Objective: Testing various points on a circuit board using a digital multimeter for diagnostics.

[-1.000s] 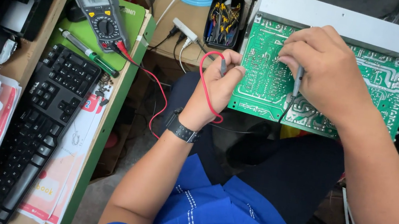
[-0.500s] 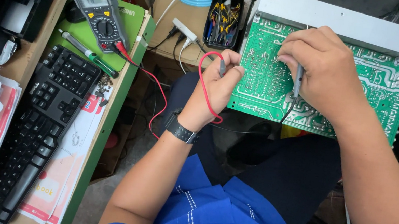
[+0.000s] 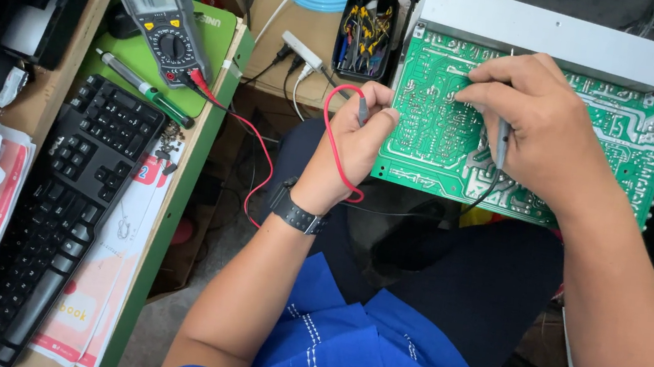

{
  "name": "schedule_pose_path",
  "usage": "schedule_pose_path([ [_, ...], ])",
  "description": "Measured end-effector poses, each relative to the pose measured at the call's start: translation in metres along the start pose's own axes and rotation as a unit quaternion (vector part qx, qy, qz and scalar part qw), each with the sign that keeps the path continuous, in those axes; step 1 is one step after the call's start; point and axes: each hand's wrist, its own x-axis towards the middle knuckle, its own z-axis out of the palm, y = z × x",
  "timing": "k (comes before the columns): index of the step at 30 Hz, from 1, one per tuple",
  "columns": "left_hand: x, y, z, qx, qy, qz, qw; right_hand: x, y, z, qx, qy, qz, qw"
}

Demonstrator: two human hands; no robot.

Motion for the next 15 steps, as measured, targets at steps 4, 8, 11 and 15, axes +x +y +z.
schedule_pose_path([
  [4, 0.000, -0.001, 0.000, 0.009, 0.005, -0.002, 1.000, 0.001, -0.003, -0.002, -0.015, -0.002, -0.015, 1.000],
  [8, 0.001, -0.002, 0.000, 0.005, 0.001, 0.000, 1.000, 0.000, -0.002, -0.001, -0.024, -0.005, -0.020, 0.999],
  [11, 0.000, -0.002, -0.001, 0.009, 0.000, -0.003, 1.000, 0.000, -0.002, 0.000, -0.005, 0.006, -0.010, 1.000],
  [15, -0.001, 0.002, -0.001, 0.020, 0.003, -0.012, 1.000, 0.004, -0.018, -0.011, 0.058, 0.055, 0.069, 0.994],
])
